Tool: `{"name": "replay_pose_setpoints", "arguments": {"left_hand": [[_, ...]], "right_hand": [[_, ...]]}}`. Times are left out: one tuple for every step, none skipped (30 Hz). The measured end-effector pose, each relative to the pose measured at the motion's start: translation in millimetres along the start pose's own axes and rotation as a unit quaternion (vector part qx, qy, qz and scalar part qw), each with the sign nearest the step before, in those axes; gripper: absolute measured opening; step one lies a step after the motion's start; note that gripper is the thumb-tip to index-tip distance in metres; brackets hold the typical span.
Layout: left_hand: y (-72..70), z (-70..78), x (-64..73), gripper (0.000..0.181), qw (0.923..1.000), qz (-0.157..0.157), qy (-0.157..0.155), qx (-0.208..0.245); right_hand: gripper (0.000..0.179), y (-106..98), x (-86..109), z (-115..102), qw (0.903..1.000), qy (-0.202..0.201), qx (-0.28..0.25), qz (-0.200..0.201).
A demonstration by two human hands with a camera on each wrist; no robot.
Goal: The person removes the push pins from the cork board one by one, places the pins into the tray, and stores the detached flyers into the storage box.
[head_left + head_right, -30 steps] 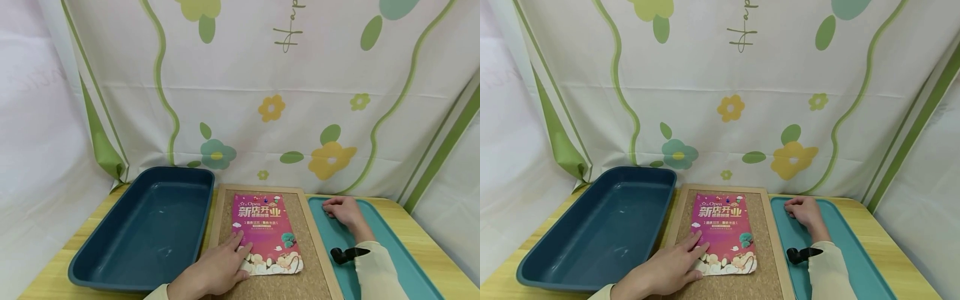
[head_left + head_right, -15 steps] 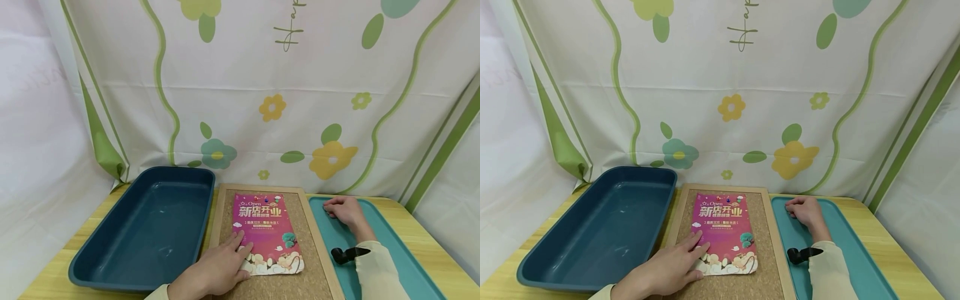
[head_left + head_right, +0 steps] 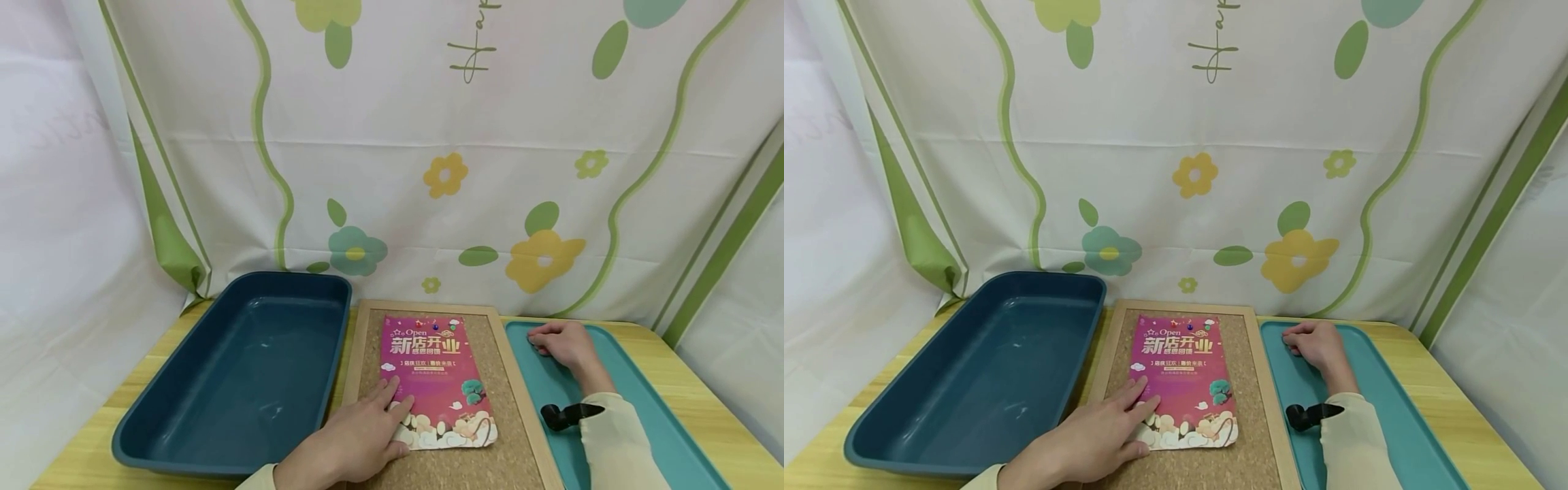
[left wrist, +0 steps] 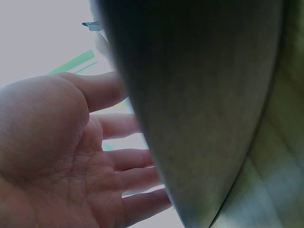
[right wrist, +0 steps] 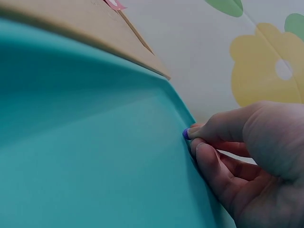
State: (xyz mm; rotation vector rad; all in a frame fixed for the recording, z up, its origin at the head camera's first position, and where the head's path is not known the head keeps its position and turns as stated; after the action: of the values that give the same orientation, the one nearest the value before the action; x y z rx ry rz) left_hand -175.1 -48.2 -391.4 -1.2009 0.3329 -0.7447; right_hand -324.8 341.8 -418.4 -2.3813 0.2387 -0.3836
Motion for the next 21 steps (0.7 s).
{"name": "replay_pose_setpoints", "arguments": {"left_hand": [[0.1,-0.1,0.0,0.069,1.0,0.0,0.0,0.0],[0.1,-0.1,-0.1,0.069,1.0,0.0,0.0,0.001],[0.2,-0.2,-0.1,0.069,1.0,0.0,0.0,0.001],[0.3,-0.2,-0.1,0.069,1.0,0.0,0.0,0.001],[0.3,-0.2,-0.1,0.069,1.0,0.0,0.001,0.001],[0.3,-0.2,-0.1,0.069,1.0,0.0,0.002,0.001],[0.3,-0.1,-0.1,0.069,1.0,0.0,0.002,0.0],[0.2,0.0,-0.1,0.069,1.0,0.0,0.003,0.0],[0.1,0.1,-0.1,0.069,1.0,0.0,0.003,0.0],[0.1,0.3,-0.1,0.069,1.0,0.001,0.004,-0.001],[0.0,0.5,-0.1,0.069,1.0,0.001,0.004,-0.001],[-0.1,0.7,-0.1,0.069,1.0,0.001,0.004,-0.001],[-0.1,0.8,-0.1,0.069,1.0,0.001,0.004,-0.002],[0.0,0.8,0.0,0.069,1.0,0.002,0.004,-0.002],[-0.1,0.8,0.1,0.069,1.0,0.002,0.004,-0.003],[0.3,0.8,0.1,0.069,1.0,0.002,0.004,-0.004],[0.2,0.7,0.1,0.069,1.0,0.002,0.005,-0.004],[0.3,0.7,0.2,0.069,1.0,0.002,0.005,-0.005],[0.4,0.6,0.2,0.069,1.0,0.003,0.004,-0.005],[0.4,0.5,0.2,0.069,1.0,0.003,0.005,-0.004],[0.4,0.6,0.2,0.069,1.0,0.003,0.005,-0.004]], "right_hand": [[0.024,0.0,0.0,0.0,1.0,0.001,-0.001,0.0],[0.024,0.0,0.1,0.1,1.0,0.001,-0.001,0.0],[0.024,0.1,0.2,0.1,1.0,0.001,0.0,0.0],[0.025,0.3,0.3,0.2,1.0,-0.001,0.0,-0.001],[0.025,0.3,0.5,0.3,1.0,-0.001,0.0,-0.001],[0.025,0.4,0.9,0.2,1.0,0.0,0.0,0.0],[0.025,0.4,1.0,0.3,1.0,-0.001,-0.001,0.001],[0.026,0.3,1.3,0.2,1.0,-0.002,-0.001,0.0],[0.026,0.3,1.6,0.1,1.0,-0.002,-0.002,0.0],[0.026,0.3,1.8,0.1,1.0,-0.003,-0.002,0.0],[0.026,0.4,1.9,0.1,1.0,-0.003,-0.003,0.0],[0.026,0.5,2.0,0.1,1.0,-0.003,-0.004,-0.001],[0.027,0.4,2.1,-0.2,1.0,-0.003,-0.006,-0.002],[0.027,0.4,2.6,-0.5,1.0,-0.003,-0.008,-0.003],[0.027,0.4,2.6,-0.6,1.0,-0.002,-0.009,-0.004],[0.027,0.3,2.9,-0.9,0.9999,-0.003,-0.01,-0.004],[0.027,0.2,3.1,-1.2,0.9999,-0.002,-0.011,-0.005],[0.027,0.1,3.2,-1.3,0.9999,-0.001,-0.011,-0.005],[0.027,-0.1,3.4,-1.6,0.9999,-0.002,-0.011,-0.005],[0.027,-0.2,3.3,-1.5,0.9999,-0.003,-0.011,-0.005],[0.027,-0.2,3.1,-1.4,0.9999,-0.004,-0.009,-0.006]]}}
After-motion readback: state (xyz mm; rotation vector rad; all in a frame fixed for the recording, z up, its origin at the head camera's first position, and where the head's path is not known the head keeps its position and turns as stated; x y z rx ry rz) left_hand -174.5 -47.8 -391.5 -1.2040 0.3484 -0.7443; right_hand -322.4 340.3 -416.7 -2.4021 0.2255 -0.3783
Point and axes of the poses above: each hand's wrist, its own x-axis away from the middle knuckle, its own y-axis out of the palm, z = x × y, the point moved 3 cm from there along -x, towards the middle knuckle, and after that the axes turned 12 degrees about y, right-handed, at the moved point
